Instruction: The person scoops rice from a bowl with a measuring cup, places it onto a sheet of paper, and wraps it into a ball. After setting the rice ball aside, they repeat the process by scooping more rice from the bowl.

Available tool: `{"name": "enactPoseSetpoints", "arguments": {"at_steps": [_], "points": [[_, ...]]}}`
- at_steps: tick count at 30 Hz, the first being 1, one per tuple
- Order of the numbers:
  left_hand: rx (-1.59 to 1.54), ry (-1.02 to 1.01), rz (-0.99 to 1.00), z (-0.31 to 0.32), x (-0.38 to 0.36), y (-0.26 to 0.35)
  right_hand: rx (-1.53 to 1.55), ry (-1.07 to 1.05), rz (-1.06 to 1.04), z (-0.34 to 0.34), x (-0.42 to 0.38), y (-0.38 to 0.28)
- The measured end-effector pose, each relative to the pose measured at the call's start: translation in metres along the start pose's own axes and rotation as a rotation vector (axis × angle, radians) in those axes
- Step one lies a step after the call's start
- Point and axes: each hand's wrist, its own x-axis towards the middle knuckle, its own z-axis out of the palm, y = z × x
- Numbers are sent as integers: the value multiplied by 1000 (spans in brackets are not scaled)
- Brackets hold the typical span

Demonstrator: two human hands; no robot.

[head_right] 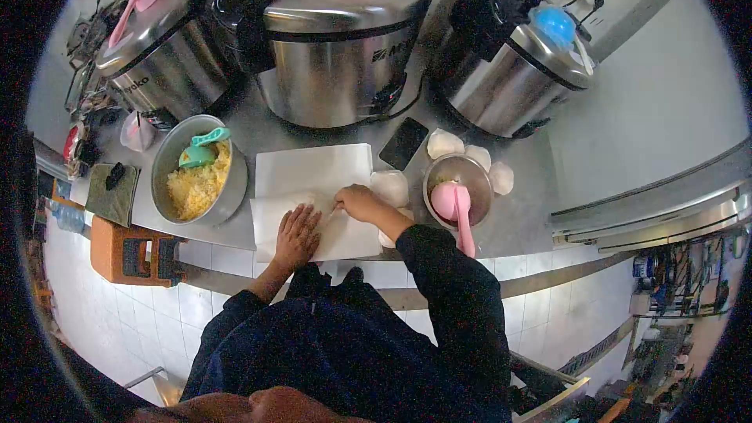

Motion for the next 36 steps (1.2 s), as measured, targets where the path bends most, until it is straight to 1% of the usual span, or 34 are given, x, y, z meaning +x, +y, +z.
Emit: {"name": "enactPoseSetpoints", "arguments": {"at_steps": [1, 4, 7, 10, 12, 13, 14, 16, 19, 22, 25, 28, 31, 34, 36], "points": [[-2, -9, -3, -1, 0, 0, -15, -23, -22, -2, 6, 1], [-30, 5, 9, -3, 2, -1, 42, -17, 83, -13, 14, -15], [-63, -14, 23, -10, 3, -3, -66, -1, 89, -5, 23, -13], [-366, -16, -70, -7, 6, -24, -161, -50, 0, -2, 25, -7], [-256, -15, -324, -21, 16, -34, -167, -95, 48, 2, 30, -6], [-99, 100, -227, -26, 23, -47, -171, -116, 71, 3, 32, -6], [32, 55, -201, -33, 26, -59, -193, -62, 84, 5, 32, -7], [-151, -109, -273, -31, 25, -80, -235, 44, 110, 9, 28, -8], [-269, -295, -376, -34, 23, -91, -257, -18, 97, 8, 29, -4], [-365, -360, -613, -38, 23, -85, -240, -37, 74, 7, 30, -2], [-186, 23, -259, -21, 15, -95, -228, -16, 61, 5, 27, -4], [-508, -101, -528, -22, 31, -101, -176, -26, 87, 9, 30, 0], [-432, -276, -374, -22, 36, -111, -230, -48, 80, 9, 31, 2], [-209, -401, -298, -35, 42, -101, -215, -22, 69, 11, 31, 4], [-277, -335, -365, -40, 40, -89, -240, -12, 52, 12, 31, 6]]}}
